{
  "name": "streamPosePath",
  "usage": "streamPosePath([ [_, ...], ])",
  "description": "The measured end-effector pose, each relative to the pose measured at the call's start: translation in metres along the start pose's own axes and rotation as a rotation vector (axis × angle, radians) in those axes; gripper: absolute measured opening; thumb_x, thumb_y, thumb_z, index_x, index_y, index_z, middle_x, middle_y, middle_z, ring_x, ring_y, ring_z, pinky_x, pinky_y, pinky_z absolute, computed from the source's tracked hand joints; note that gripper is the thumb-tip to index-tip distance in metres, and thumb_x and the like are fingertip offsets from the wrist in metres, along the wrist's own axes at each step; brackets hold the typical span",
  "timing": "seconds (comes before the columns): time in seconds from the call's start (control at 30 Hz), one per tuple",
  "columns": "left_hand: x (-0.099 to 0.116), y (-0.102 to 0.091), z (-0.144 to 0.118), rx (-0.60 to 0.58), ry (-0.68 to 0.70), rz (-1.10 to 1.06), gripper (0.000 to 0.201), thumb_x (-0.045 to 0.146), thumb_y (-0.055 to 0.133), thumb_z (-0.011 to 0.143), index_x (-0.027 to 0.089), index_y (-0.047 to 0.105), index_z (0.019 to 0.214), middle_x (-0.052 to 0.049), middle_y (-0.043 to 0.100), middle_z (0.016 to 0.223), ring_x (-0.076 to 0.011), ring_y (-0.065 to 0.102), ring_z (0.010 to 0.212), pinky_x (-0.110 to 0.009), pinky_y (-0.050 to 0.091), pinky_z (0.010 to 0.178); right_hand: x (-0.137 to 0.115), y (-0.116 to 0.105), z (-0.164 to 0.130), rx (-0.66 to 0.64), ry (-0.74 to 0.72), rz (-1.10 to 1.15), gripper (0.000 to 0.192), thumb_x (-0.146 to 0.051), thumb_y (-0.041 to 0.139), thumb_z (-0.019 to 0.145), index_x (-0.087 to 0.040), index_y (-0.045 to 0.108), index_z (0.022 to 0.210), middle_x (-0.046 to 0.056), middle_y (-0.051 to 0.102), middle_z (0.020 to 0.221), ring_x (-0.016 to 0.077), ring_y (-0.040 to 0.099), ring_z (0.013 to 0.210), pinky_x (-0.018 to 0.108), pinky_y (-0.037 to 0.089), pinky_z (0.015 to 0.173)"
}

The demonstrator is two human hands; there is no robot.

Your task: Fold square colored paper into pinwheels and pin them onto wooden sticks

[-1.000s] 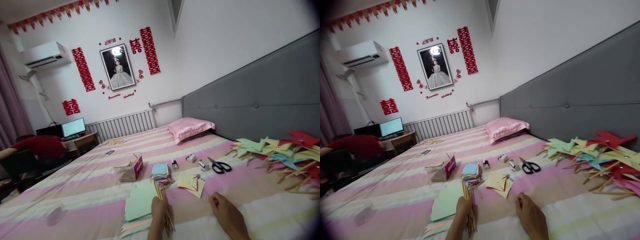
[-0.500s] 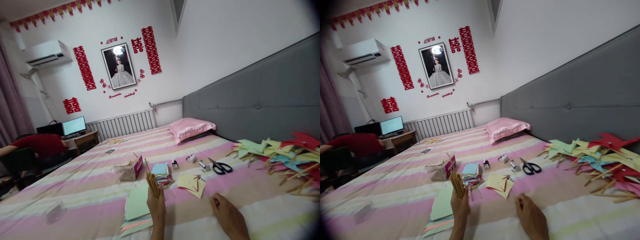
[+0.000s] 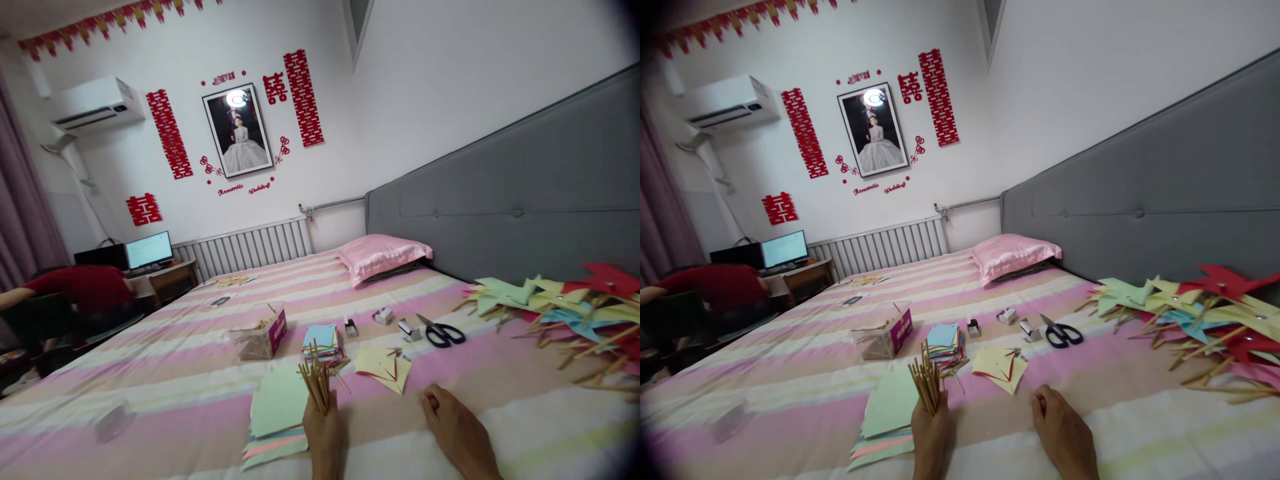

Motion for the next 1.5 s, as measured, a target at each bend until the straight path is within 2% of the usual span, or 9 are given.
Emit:
streamPosePath([
  [0.07, 0.003, -0.001, -0.002, 0.011, 0.001, 0.048, 0.034, 0.036, 0.035, 0.083, 0.018, 0.053, 0.106, -0.004, 0.069, 0.091, -0.0162, 0.062, 0.086, -0.021, 0.045, 0.068, 0.0, -0.001, -0.001, 0.002, 0.0, -0.001, 0.019, -0.03, 0.035, 0.083, -0.025, 0.048, 0.07, 0.0, 0.063, 0.071, 0.0175, 0.062, 0.066, 0.025, 0.038, 0.055],
  [0.13, 0.007, -0.003, -0.003, 0.022, -0.013, 0.119, 0.032, 0.036, 0.03, 0.085, 0.021, 0.053, 0.101, -0.002, 0.069, 0.081, -0.0155, 0.063, 0.077, -0.021, 0.044, 0.063, 0.0, 0.0, -0.001, 0.001, 0.004, -0.004, 0.019, -0.03, 0.035, 0.083, -0.025, 0.048, 0.07, 0.0, 0.063, 0.071, 0.0177, 0.062, 0.066, 0.025, 0.038, 0.054],
  [0.27, 0.009, -0.001, 0.002, 0.023, -0.09, 0.298, 0.03, 0.038, 0.032, 0.086, 0.019, 0.054, 0.091, -0.001, 0.064, 0.068, -0.0148, 0.06, 0.063, -0.027, 0.043, 0.056, 0.0, 0.0, 0.0, -0.007, 0.007, -0.009, 0.019, -0.03, 0.035, 0.083, -0.025, 0.048, 0.07, 0.0, 0.064, 0.071, 0.0181, 0.062, 0.065, 0.025, 0.038, 0.054],
  [0.43, 0.006, 0.004, 0.011, 0.013, -0.21, 0.476, 0.032, 0.041, 0.038, 0.085, 0.015, 0.054, 0.095, -0.001, 0.062, 0.074, -0.0132, 0.059, 0.064, -0.031, 0.047, 0.059, 0.001, 0.001, 0.002, -0.012, 0.013, -0.01, 0.019, -0.031, 0.034, 0.084, -0.026, 0.047, 0.07, 0.0, 0.063, 0.071, 0.0186, 0.062, 0.066, 0.025, 0.037, 0.053],
  [0.63, 0.005, 0.011, 0.019, -0.007, -0.242, 0.589, 0.025, 0.033, 0.045, 0.084, 0.014, 0.055, 0.097, -0.002, 0.063, 0.083, -0.0136, 0.061, 0.07, -0.032, 0.05, 0.063, 0.003, 0.004, 0.002, -0.014, 0.015, -0.01, 0.018, -0.031, 0.035, 0.083, -0.026, 0.046, 0.071, -0.001, 0.063, 0.071, 0.0186, 0.062, 0.066, 0.026, 0.037, 0.054],
  [0.93, 0.022, 0.009, 0.025, 0.014, -0.157, 0.737, 0.023, 0.027, 0.048, 0.084, 0.014, 0.055, 0.1, -0.004, 0.063, 0.091, -0.014, 0.061, 0.074, -0.033, 0.051, 0.065, 0.003, 0.004, 0.003, -0.011, 0.008, 0.0, 0.018, -0.03, 0.034, 0.084, -0.025, 0.046, 0.071, 0.0, 0.062, 0.07, 0.018, 0.062, 0.065, 0.025, 0.036, 0.054],
  [1.13, 0.041, 0.0, 0.021, 0.0, -0.089, 0.829, 0.027, 0.026, 0.051, 0.082, 0.014, 0.053, 0.105, -0.008, 0.058, 0.109, -0.0179, 0.059, 0.088, -0.037, 0.05, 0.073, 0.001, 0.002, 0.002, -0.015, 0.009, 0.0, 0.019, -0.031, 0.034, 0.084, -0.025, 0.046, 0.071, 0.0, 0.062, 0.072, 0.0186, 0.061, 0.067, 0.026, 0.036, 0.055],
  [1.37, 0.044, -0.012, 0.021, -0.042, -0.07, 0.85, 0.025, 0.033, 0.051, 0.08, 0.013, 0.056, 0.095, -0.006, 0.061, 0.1, -0.0168, 0.059, 0.083, -0.036, 0.049, 0.071, 0.003, 0.002, 0.002, -0.02, 0.013, 0.011, 0.017, -0.03, 0.034, 0.083, -0.026, 0.046, 0.071, 0.0, 0.063, 0.073, 0.0191, 0.062, 0.067, 0.026, 0.036, 0.054],
  [1.5, 0.047, -0.029, 0.021, 0.002, -0.03, 0.798, 0.029, 0.037, 0.053, 0.077, 0.012, 0.057, 0.09, -0.008, 0.06, 0.096, -0.0197, 0.059, 0.083, -0.038, 0.048, 0.069, 0.003, 0.003, 0.002, -0.02, 0.017, 0.013, 0.017, -0.03, 0.034, 0.083, -0.026, 0.045, 0.071, 0.0, 0.063, 0.073, 0.0199, 0.062, 0.067, 0.027, 0.036, 0.054],
])
Point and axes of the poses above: each hand's wrist, its own z-axis towards the middle knuckle, its own y-axis out of the palm, x = y × z, the point moved 6 cm from there along z, towards the middle knuckle
